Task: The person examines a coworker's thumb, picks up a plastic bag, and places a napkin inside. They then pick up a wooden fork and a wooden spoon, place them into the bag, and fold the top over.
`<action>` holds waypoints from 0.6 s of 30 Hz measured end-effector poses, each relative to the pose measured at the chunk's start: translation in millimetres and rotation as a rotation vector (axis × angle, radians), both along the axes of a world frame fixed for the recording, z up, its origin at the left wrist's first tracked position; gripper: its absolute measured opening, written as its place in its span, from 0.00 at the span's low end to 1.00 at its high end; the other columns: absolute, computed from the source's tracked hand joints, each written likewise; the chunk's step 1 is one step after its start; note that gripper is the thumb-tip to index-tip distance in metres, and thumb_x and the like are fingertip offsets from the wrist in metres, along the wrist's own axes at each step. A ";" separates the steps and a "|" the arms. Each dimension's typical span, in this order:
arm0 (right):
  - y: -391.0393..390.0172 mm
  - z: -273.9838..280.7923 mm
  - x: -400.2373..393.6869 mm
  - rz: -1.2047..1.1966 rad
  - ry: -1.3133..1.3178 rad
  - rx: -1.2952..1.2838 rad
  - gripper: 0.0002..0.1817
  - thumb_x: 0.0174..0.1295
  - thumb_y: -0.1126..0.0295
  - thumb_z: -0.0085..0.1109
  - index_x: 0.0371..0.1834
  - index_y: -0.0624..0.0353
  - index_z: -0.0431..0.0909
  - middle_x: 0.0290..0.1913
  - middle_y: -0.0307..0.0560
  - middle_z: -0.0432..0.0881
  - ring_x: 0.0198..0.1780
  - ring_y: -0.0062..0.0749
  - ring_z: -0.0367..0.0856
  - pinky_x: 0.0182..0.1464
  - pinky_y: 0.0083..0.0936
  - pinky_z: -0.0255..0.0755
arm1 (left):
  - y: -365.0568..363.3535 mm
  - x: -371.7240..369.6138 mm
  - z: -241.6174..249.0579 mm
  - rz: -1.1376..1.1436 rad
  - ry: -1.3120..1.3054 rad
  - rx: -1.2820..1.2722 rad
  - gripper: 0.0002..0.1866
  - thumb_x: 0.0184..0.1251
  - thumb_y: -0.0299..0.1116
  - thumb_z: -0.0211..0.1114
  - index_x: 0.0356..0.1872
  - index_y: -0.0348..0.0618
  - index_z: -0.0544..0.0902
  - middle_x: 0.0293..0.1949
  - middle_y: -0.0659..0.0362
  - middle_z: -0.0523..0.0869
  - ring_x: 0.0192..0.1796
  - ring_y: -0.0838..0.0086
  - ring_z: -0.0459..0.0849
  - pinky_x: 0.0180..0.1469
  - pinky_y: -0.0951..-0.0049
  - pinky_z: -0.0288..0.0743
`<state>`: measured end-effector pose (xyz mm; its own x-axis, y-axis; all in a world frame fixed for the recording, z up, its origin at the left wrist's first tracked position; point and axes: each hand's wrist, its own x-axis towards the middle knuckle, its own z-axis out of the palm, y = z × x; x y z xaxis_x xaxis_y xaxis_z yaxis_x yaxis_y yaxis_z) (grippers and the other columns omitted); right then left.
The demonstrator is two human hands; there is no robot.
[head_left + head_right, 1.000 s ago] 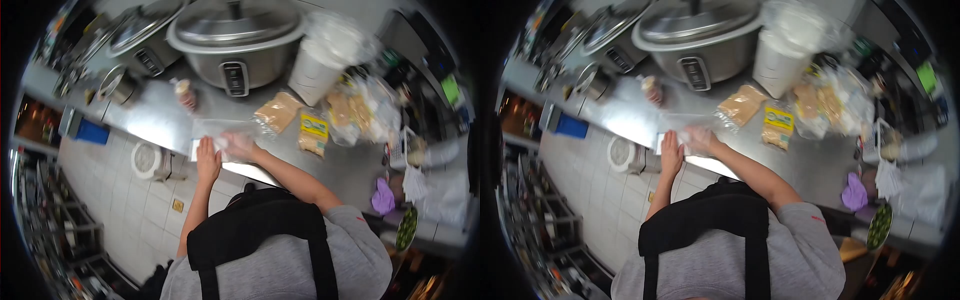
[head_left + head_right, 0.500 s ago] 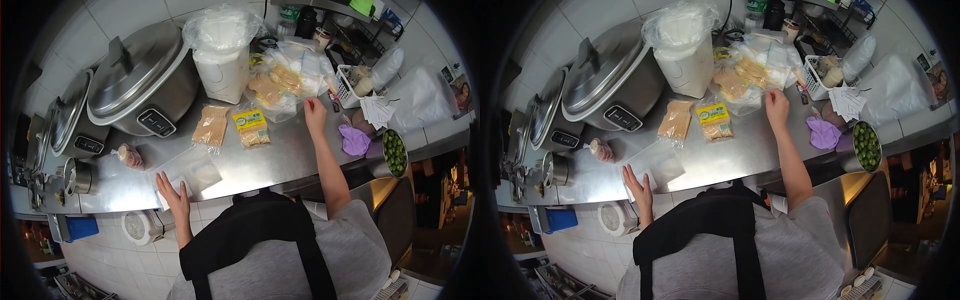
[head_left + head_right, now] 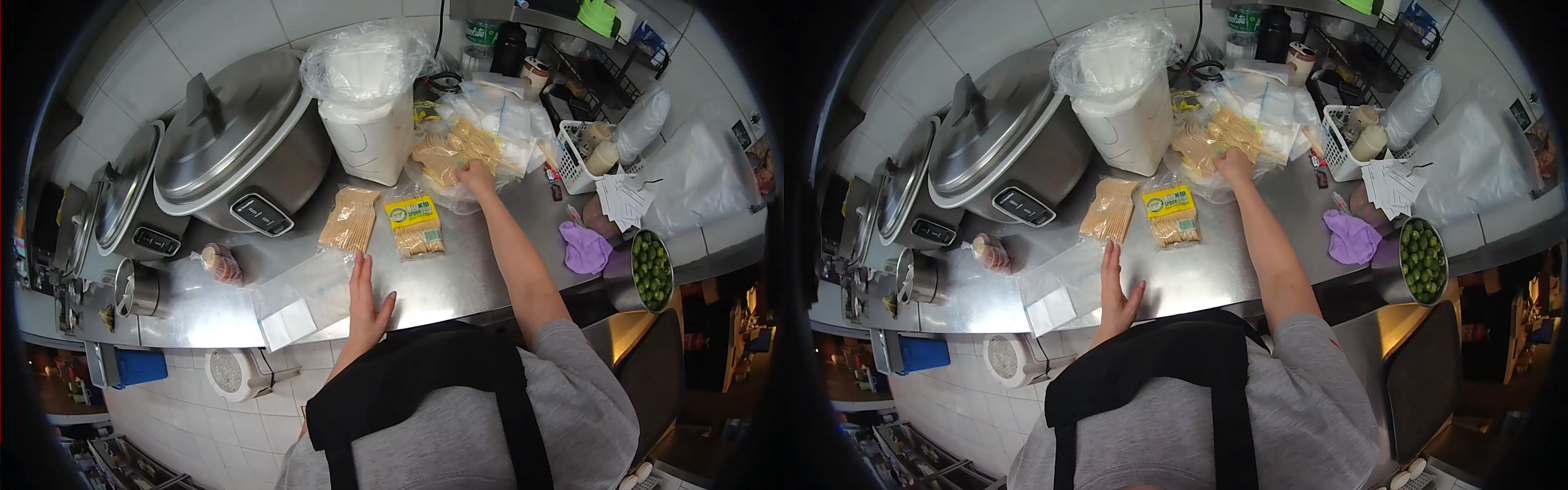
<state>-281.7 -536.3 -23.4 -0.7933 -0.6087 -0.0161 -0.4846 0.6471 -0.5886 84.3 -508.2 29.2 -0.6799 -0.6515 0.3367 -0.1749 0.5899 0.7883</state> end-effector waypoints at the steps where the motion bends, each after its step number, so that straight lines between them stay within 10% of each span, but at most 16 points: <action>1: -1.1 0.5 -3.7 -0.013 -0.059 -0.009 0.10 0.48 0.64 0.56 0.30 0.58 0.79 0.35 0.55 0.81 0.40 0.48 0.80 0.41 0.38 0.73 | -0.9 -1.7 -2.7 0.029 -0.002 0.065 0.39 0.52 0.23 0.61 0.66 0.36 0.53 0.68 0.43 0.51 0.70 0.52 0.51 0.68 0.62 0.48; 18: -7.3 -2.6 10.6 -0.006 0.055 -0.018 0.11 0.47 0.64 0.60 0.31 0.57 0.82 0.34 0.53 0.82 0.37 0.44 0.81 0.39 0.37 0.73 | -2.1 -61.0 8.9 -0.173 0.000 0.145 0.39 0.52 0.22 0.61 0.66 0.36 0.53 0.67 0.44 0.54 0.69 0.54 0.55 0.67 0.66 0.52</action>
<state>-271.1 -543.7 -26.0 -0.7966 -0.6033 0.0380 -0.5122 0.6402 -0.5726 23.3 -510.3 38.1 -0.7856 -0.5668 0.2479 -0.0809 0.4914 0.8672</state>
